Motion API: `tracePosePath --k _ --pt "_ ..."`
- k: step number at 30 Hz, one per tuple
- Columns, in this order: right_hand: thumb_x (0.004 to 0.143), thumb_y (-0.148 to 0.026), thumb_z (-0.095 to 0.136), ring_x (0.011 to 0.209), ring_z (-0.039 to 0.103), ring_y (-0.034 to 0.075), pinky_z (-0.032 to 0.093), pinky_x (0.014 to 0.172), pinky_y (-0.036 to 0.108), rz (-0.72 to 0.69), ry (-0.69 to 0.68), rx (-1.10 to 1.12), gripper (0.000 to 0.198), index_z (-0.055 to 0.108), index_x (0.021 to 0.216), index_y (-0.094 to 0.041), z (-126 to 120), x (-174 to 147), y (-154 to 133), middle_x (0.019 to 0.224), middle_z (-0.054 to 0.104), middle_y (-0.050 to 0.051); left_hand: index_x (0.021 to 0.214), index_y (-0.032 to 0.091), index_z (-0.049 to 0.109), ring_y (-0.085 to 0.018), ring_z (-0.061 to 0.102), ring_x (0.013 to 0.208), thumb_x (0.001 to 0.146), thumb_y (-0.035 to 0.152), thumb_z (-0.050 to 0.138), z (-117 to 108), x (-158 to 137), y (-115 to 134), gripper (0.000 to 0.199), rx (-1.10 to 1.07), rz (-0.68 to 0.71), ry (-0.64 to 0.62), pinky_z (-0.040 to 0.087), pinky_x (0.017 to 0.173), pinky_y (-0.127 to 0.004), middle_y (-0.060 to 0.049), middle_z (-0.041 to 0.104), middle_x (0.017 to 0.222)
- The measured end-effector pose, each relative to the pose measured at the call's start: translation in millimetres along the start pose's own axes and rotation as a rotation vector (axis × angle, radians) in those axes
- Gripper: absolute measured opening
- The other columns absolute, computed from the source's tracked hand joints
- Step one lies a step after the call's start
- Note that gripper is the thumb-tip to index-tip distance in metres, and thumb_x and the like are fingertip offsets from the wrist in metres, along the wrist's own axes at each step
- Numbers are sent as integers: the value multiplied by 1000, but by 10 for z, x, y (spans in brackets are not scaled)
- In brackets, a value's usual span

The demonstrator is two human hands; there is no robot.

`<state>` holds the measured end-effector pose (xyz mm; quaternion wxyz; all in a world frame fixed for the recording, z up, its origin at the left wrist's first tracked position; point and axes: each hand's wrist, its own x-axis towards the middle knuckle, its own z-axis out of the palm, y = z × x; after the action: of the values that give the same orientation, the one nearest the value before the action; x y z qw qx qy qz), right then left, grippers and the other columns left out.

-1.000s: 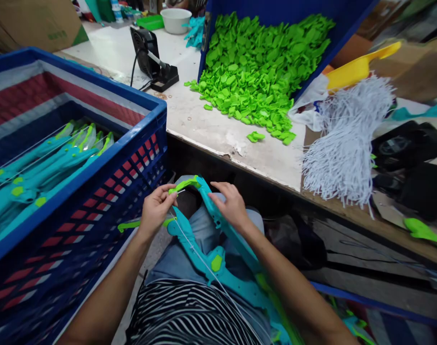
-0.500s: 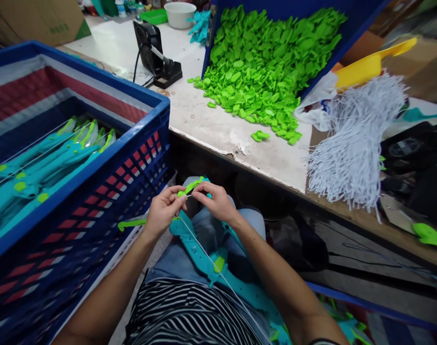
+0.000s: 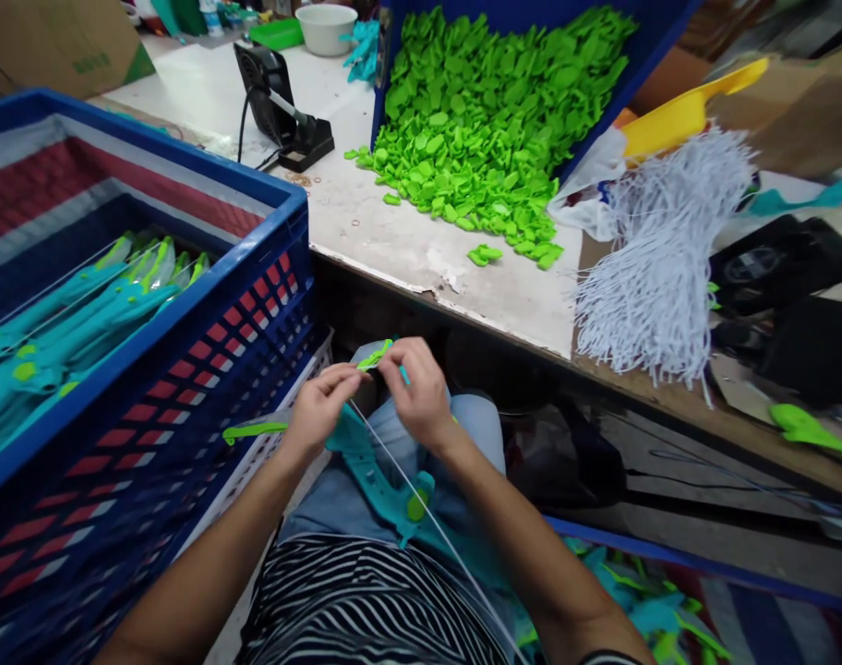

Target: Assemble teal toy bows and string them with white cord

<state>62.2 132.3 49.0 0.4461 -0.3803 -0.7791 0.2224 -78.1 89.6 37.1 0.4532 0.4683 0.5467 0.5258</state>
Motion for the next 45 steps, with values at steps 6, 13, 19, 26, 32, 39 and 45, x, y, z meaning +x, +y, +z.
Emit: tracePosePath --k 6,13,19,26,32,39,45 --pt "93 -24 41 80 49 19 44 74 34 -109 -82 50 18 51 78 -21 200 -309 -55 78 55 5 70 15 69 -21 61 84 60 34 74 -79 -52 229 22 -71 -169 111 47 76 -30 -8 70 88" --pt "92 -27 44 75 50 17 42 72 32 71 64 143 20 52 75 -21 266 -116 -95 74 54 2 74 15 61 -8 46 43 64 37 72 -11 -73 343 27 -179 -154 204 32 41 -17 2 55 51" --pt "89 -28 50 74 52 15 45 72 31 150 157 311 20 56 72 -21 286 -29 -179 72 54 1 69 13 63 -4 36 35 51 39 81 1 6 359 37 -357 -376 100 20 33 -15 5 48 44" --pt "85 -34 56 80 55 14 48 70 27 318 166 526 16 68 90 -23 395 -62 -108 86 55 2 65 14 61 -4 34 35 51 38 81 -22 27 389 34 -367 -437 55 20 34 -15 5 46 42" --pt "81 -35 60 69 55 12 49 65 25 478 132 616 18 61 91 -20 461 -68 -68 79 59 0 62 14 59 -4 36 34 54 33 76 56 24 357 27 -318 -399 193 22 34 -16 5 46 42" --pt "89 -28 53 80 57 15 49 72 31 39 33 283 16 67 88 -23 247 -67 -87 84 60 3 59 13 57 -10 54 45 53 30 72 21 -26 393 24 -296 -392 211 35 37 -16 0 56 51" --pt "90 -23 48 79 60 14 49 72 28 -104 -142 138 18 65 84 -20 54 -23 -72 85 63 4 68 10 64 -15 62 54 50 25 76 -78 -83 436 27 -307 -436 82 51 50 -24 -4 64 60"
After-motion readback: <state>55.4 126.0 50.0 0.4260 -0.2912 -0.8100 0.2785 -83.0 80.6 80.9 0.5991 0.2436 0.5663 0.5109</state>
